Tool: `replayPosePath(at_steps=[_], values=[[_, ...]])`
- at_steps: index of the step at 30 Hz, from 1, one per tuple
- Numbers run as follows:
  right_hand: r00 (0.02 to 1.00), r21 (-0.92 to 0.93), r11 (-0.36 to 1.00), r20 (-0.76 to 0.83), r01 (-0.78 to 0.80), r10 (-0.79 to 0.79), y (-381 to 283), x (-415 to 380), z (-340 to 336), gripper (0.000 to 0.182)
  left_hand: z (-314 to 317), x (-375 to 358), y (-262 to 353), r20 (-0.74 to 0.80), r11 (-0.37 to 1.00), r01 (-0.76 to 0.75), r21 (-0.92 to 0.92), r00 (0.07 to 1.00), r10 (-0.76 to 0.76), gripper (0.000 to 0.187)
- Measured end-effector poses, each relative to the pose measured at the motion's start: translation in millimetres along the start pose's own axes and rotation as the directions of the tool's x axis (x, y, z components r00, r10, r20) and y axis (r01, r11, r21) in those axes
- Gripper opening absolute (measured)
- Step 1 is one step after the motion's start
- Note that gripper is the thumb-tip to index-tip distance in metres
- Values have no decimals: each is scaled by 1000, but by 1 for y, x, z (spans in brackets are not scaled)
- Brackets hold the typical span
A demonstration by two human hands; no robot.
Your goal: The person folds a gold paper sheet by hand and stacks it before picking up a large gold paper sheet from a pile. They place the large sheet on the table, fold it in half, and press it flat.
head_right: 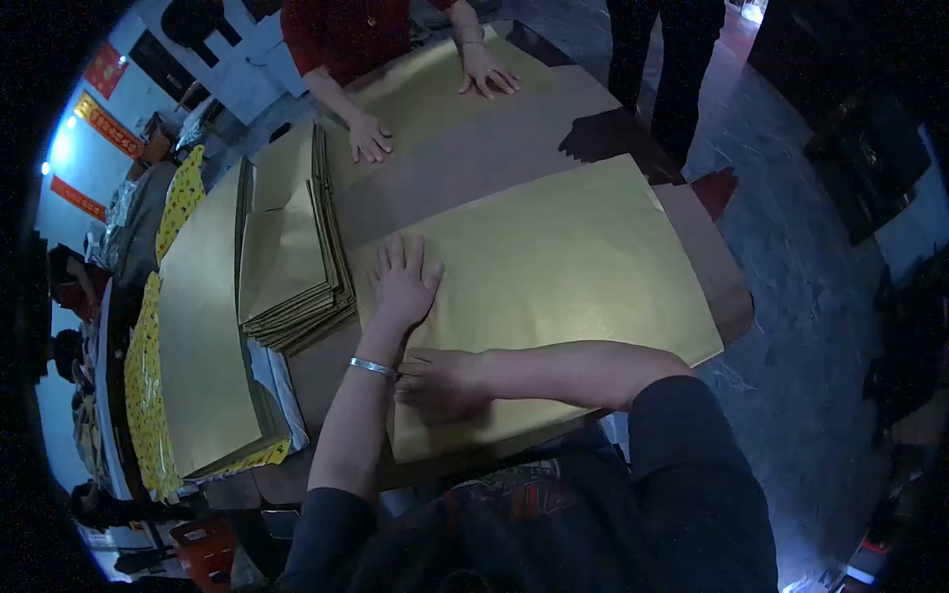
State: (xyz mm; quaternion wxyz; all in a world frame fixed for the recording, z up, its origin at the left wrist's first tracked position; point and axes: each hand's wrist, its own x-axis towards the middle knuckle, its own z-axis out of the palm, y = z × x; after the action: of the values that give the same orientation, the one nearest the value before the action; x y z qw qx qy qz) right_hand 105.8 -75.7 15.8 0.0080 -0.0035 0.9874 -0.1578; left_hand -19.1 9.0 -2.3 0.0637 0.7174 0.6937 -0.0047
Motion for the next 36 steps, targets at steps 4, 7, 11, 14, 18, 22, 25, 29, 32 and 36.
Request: replayPosePath(at_steps=[4, 7, 11, 14, 18, 22, 25, 29, 32, 36], values=[[983, 10, 988, -102, 156, -154, -37, 4, 43, 56, 0, 0, -1, 24, 999, 10, -34, 1000, -9, 69], [926, -163, 947, -218, 277, -308, -75, 10, 125, 51, 1, -1, -1, 15, 999, 11, -39, 1000, -11, 69], [984, 747, 644, -170, 168, -60, -98, 6, 131, 42, 5, 0, -2, -22, 1000, -1, -26, 1000, 0, 69], [963, 234, 969, -270, 74, -9, -67, -17, 25, 35, 2, -1, 1, -12, 1000, -3, 4, 1000, 4, 69], [491, 209, 808, -701, -551, 517, 4, -6, 1, 58, 5, 1, -2, -15, 999, -30, -25, 999, 29, 68], [389, 409, 470, -269, -782, 881, 25, -10, 8, 71, 33, 14, -26, -87, 987, -115, -112, 991, 105, 66], [394, 231, 436, -207, -870, 895, 11, -51, 13, 71, 26, 12, -16, -93, 991, -84, -109, 993, 74, 65], [230, 214, 296, -287, -931, 930, -7, -125, 30, 67, 20, 8, -12, -66, 998, -48, 30, 997, 50, 66], [209, 174, 264, -283, -949, 936, -23, -178, 36, 63, 19, 9, -9, -52, 999, -30, 28, 998, 31, 66], [232, 92, 279, -344, -956, 910, -42, -253, 39, 60, 36, 16, -27, -169, 985, -102, -136, 983, 78, 65]])
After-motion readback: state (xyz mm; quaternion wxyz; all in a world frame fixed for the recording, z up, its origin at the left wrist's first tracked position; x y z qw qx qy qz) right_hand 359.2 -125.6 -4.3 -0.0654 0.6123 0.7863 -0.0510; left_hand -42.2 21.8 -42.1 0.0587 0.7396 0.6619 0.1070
